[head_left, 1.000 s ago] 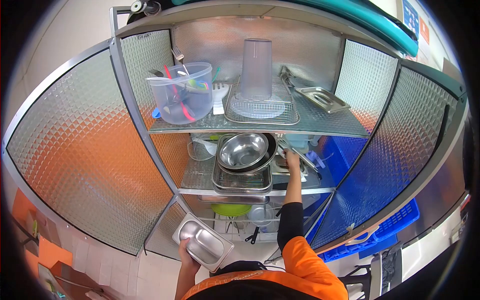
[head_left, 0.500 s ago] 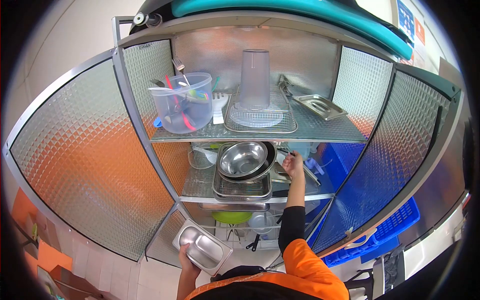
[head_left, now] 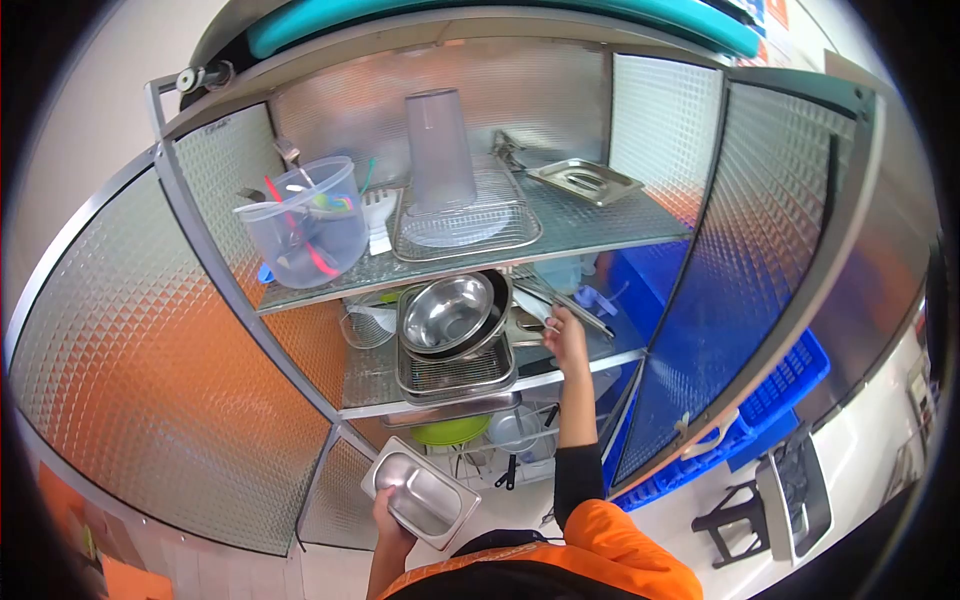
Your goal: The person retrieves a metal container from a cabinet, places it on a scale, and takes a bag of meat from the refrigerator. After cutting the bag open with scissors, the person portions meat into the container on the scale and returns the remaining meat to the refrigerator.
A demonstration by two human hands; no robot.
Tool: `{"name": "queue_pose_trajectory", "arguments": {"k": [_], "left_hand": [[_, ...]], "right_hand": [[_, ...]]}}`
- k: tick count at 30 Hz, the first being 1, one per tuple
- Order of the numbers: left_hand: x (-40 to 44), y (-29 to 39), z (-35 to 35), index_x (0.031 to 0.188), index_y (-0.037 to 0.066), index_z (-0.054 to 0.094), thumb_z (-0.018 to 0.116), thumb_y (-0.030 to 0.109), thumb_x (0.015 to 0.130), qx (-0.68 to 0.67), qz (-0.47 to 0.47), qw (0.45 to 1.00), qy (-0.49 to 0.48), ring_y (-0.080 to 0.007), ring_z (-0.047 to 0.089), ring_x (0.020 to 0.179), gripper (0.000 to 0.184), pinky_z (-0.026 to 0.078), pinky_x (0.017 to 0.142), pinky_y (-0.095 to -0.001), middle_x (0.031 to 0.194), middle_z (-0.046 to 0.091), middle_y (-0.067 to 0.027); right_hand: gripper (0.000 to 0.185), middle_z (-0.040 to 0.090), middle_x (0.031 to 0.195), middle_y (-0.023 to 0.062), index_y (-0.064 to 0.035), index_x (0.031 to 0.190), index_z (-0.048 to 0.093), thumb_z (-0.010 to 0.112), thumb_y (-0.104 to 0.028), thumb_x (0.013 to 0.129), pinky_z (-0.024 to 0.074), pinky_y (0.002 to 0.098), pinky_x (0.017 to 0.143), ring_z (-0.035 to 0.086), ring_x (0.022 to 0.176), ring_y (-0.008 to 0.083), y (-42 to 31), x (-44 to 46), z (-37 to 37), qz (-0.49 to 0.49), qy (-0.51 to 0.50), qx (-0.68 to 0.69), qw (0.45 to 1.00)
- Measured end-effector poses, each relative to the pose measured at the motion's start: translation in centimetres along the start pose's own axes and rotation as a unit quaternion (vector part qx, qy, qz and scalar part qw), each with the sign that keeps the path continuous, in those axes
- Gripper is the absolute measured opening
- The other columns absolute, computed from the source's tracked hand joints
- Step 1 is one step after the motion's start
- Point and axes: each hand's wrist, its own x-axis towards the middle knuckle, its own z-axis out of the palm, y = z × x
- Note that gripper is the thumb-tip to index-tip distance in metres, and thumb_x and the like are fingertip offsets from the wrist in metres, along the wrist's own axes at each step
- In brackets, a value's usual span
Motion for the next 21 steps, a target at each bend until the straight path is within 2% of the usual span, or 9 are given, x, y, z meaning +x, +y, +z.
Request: {"name": "queue_pose_trajectory", "arguments": {"k": [1,2,3,7,11,13,17,18,21], "left_hand": [[0.4,0.1,0.0,0.111,0.005,0.052,0.047,0.034,0.078,0.011,-0.014,1.0,-0.012,-0.0264,0.056,0.097,0.044,0.043,0.086,-0.0395,0.104,0.058,-0.0106],[0.8,0.1,0.0,0.11,0.005,0.053,0.048,0.034,0.078,0.013,-0.019,0.999,-0.049,-0.0256,0.057,0.095,0.043,0.044,0.085,-0.0395,0.102,0.059,-0.01],[1.0,0.3,0.3,0.109,0.005,0.053,0.048,0.035,0.078,0.018,-0.04,0.998,-0.04,-0.0253,0.057,0.094,0.043,0.044,0.085,-0.0391,0.101,0.06,-0.0097],[1.9,0.7,0.7,0.104,0.005,0.056,0.049,0.036,0.078,0.066,-0.113,0.99,-0.047,-0.0238,0.058,0.09,0.041,0.045,0.082,-0.037,0.098,0.061,-0.008],[1.1,0.9,2.3,0.102,0.006,0.057,0.05,0.037,0.077,0.138,-0.173,0.972,-0.079,-0.0236,0.058,0.091,0.04,0.044,0.083,-0.0364,0.097,0.062,-0.0073],[1.0,0.2,2.5,0.103,0.006,0.057,0.05,0.037,0.077,0.159,-0.204,0.96,-0.107,-0.0235,0.058,0.091,0.041,0.044,0.083,-0.0358,0.097,0.062,-0.0078],[0.7,-3.0,1.5,0.106,0.004,0.056,0.051,0.037,0.076,0.228,-0.297,0.909,-0.182,-0.0235,0.057,0.094,0.044,0.043,0.084,-0.0354,0.1,0.061,-0.0093],[0.8,-4.3,1.2,0.106,0.004,0.055,0.051,0.037,0.076,0.244,-0.323,0.893,-0.197,-0.0235,0.056,0.094,0.045,0.043,0.084,-0.0355,0.1,0.06,-0.0097],[-1.4,-8.0,1.8,0.111,0.002,0.052,0.05,0.037,0.076,0.294,-0.382,0.84,-0.25,-0.0249,0.055,0.098,0.05,0.042,0.085,-0.0373,0.104,0.059,-0.0114]], "right_hand": [[0.027,0.051,0.074,0.0031,-0.0045,0.099,0.051,0.056,-0.024,0.081,0.0386,0.0229,0.041,0.047,0.05,0.0093,0.0,-2.2,0.3,-0.052,-0.017,-0.011,0.998],[0.029,0.051,0.074,0.0028,-0.0043,0.104,0.051,0.055,-0.022,0.081,0.0388,0.0227,0.043,0.047,0.052,0.0092,-0.3,-4.5,0.7,-0.07,0.004,-0.066,0.995],[0.031,0.052,0.075,0.0024,-0.004,0.108,0.052,0.053,-0.02,0.081,0.039,0.0226,0.046,0.047,0.054,0.0092,-0.3,-6.4,1.0,-0.087,0.027,-0.121,0.988],[0.024,0.051,0.071,-0.0027,-0.0039,0.107,0.052,0.053,-0.014,0.085,0.0344,0.0189,0.049,0.044,0.058,0.0043,2.7,-13.1,-0.7,-0.175,0.014,-0.165,0.971],[0.022,0.052,0.072,-0.0037,-0.0068,0.106,0.056,0.049,-0.019,0.09,0.0357,0.0192,0.054,0.045,0.062,0.0048,5.1,-22.7,-3.2,-0.131,-0.057,-0.229,0.963],[0.024,0.052,0.074,-0.0031,-0.0073,0.107,0.057,0.049,-0.024,0.091,0.038,0.0198,0.058,0.047,0.066,0.0058,6.3,-27.6,-5.4,-0.043,-0.072,-0.269,0.959],[0.041,0.053,0.078,-0.0004,-0.0065,0.104,0.059,0.042,-0.042,0.093,0.0413,0.0236,0.064,0.049,0.072,0.0092,9.5,-36.4,-9.3,0.027,0.007,-0.301,0.953],[0.043,0.052,0.077,-0.0003,-0.0062,0.096,0.059,0.04,-0.045,0.093,0.0413,0.0239,0.065,0.049,0.072,0.0097,9.7,-38.7,-9.9,0.041,0.031,-0.277,0.96],[0.042,0.05,0.079,-0.0026,-0.0072,0.089,0.059,0.037,-0.042,0.094,0.0399,0.0233,0.064,0.046,0.073,0.0077,10.5,-44.5,-11.8,0.033,0.08,-0.222,0.971]]}}
